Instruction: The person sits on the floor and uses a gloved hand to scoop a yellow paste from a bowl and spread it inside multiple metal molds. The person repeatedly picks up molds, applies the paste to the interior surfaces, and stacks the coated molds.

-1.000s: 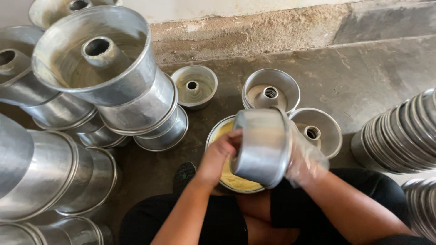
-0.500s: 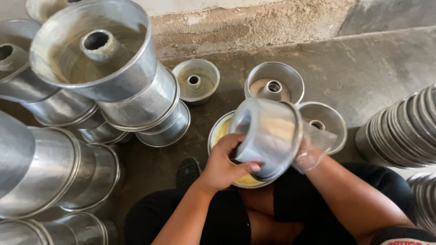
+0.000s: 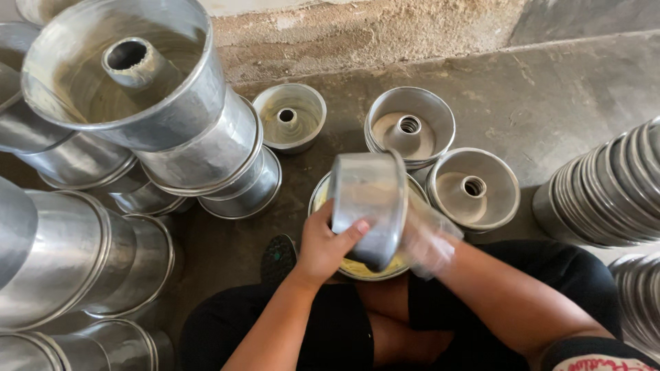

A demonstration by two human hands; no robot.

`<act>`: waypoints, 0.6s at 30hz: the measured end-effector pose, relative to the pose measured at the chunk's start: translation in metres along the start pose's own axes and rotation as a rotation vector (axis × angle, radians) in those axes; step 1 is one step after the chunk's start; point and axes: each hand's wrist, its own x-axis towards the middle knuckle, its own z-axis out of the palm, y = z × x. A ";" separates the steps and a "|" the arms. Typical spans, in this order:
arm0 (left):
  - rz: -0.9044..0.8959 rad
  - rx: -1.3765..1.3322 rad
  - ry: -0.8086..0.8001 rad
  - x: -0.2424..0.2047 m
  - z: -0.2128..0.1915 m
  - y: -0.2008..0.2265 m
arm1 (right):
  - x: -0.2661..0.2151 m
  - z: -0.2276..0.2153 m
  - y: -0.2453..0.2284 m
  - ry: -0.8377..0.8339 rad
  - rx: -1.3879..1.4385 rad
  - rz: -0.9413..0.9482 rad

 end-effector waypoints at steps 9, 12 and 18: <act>0.238 -0.280 0.006 0.010 -0.016 -0.020 | 0.038 -0.088 -0.021 0.244 2.317 -0.074; 0.231 -0.607 0.093 0.015 -0.049 -0.018 | 0.024 -0.081 -0.033 0.142 0.460 0.002; 0.185 -0.915 0.068 0.019 -0.064 0.000 | -0.003 -0.025 -0.018 0.019 0.109 0.057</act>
